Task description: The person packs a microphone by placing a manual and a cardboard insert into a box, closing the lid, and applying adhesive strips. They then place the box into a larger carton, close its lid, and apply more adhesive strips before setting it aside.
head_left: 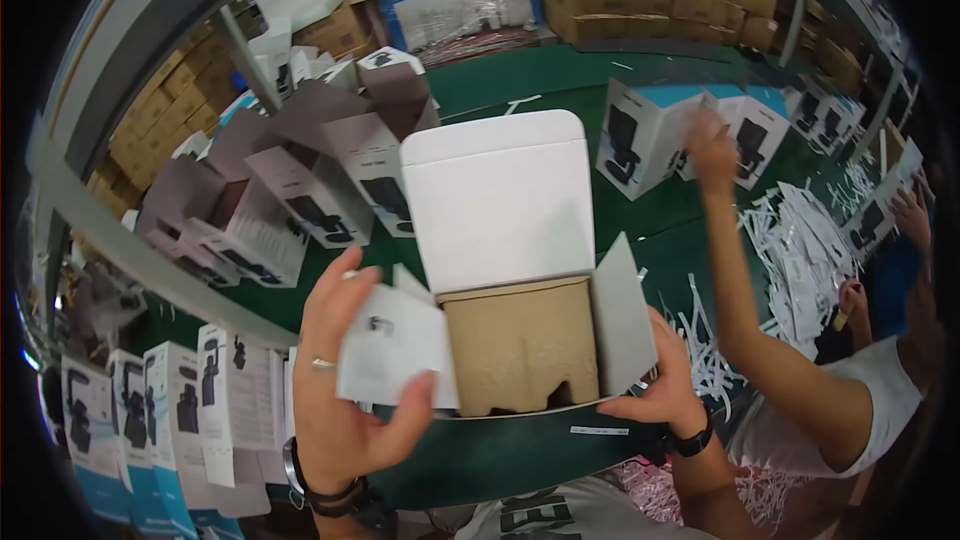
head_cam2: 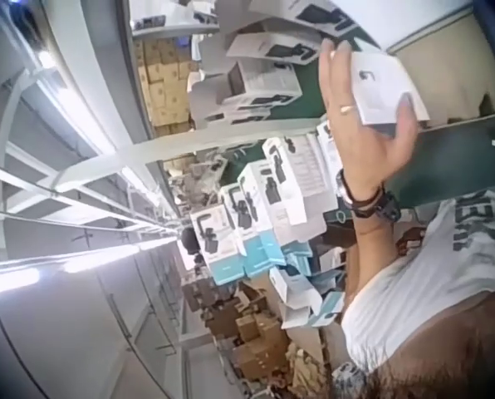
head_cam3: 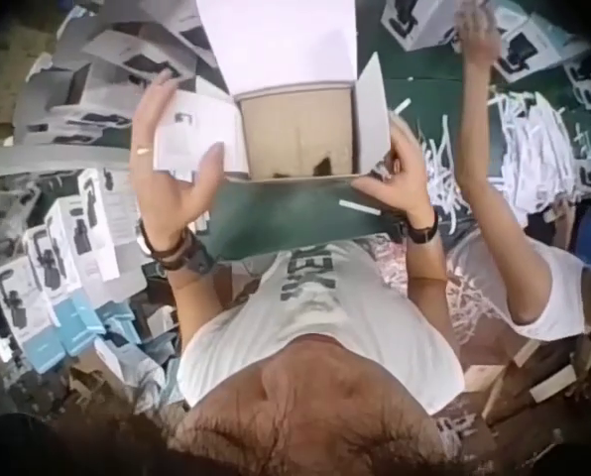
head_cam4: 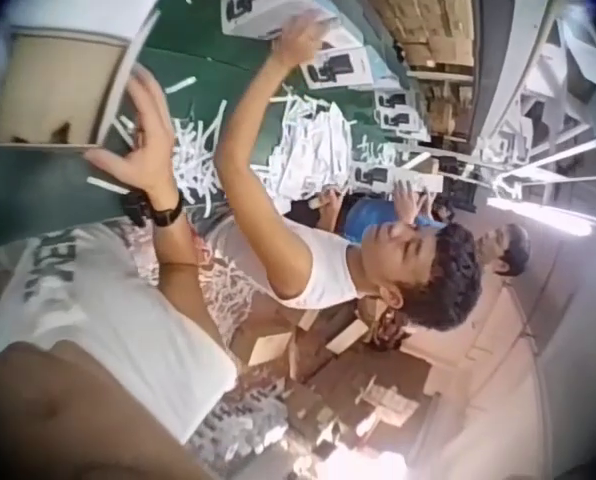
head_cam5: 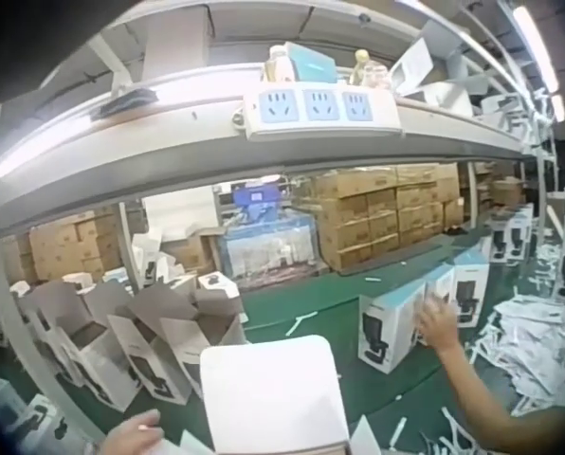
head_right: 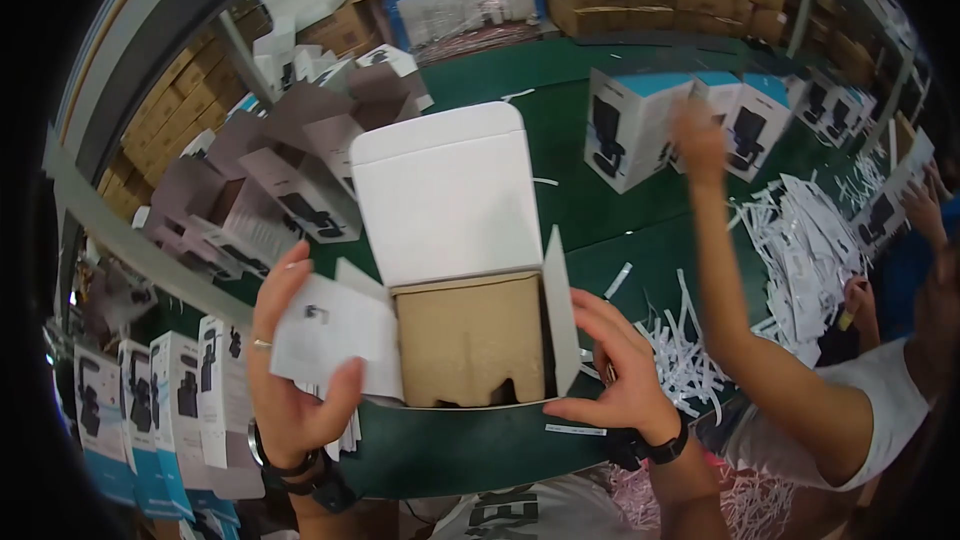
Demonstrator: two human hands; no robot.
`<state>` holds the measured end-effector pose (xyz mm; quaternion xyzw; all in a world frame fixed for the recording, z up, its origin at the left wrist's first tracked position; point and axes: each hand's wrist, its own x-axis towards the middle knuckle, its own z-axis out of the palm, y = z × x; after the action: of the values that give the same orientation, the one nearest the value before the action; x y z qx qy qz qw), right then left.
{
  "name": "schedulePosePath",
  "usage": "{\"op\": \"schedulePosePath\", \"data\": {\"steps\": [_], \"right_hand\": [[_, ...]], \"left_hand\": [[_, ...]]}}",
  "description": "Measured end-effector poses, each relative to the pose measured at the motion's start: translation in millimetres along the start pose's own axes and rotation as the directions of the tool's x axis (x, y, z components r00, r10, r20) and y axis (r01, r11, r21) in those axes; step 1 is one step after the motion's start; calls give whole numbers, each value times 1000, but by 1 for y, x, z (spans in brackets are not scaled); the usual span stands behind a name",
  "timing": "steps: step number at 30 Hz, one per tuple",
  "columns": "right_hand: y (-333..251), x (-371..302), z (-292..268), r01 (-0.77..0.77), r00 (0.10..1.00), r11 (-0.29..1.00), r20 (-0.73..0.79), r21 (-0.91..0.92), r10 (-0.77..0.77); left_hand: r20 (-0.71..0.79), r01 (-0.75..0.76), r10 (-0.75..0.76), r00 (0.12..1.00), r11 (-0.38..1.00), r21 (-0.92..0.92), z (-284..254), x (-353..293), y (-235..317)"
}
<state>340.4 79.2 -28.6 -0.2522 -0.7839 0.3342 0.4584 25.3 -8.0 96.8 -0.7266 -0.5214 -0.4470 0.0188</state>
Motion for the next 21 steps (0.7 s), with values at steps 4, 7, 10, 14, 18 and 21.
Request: {"op": "schedulePosePath", "data": {"steps": [4,7,10,14,18,21], "right_hand": [[-32,18,-15,42,999,996,19,-78,-41],[-34,18,-13,52,998,994,-16,-92,-54],[-30,17,-10,56,996,996,-63,-65,-60],[-40,18,-15,95,995,989,10,-111,-94],[-38,36,2,410,904,845,277,-343,-326],[-49,45,-5,316,916,915,333,-252,-225]], "left_hand": [[-118,45,-78,990,964,-262,20,-5,-18],[10,-43,43,999,997,-62,12,11,-9],[362,-261,115,925,884,389,6,19,1],[7,249,-272,962,871,-422,26,-18,-1],[231,97,-82,969,994,-53,46,-31,-6],[232,-1,-14,973,998,64,60,-25,26]]}}
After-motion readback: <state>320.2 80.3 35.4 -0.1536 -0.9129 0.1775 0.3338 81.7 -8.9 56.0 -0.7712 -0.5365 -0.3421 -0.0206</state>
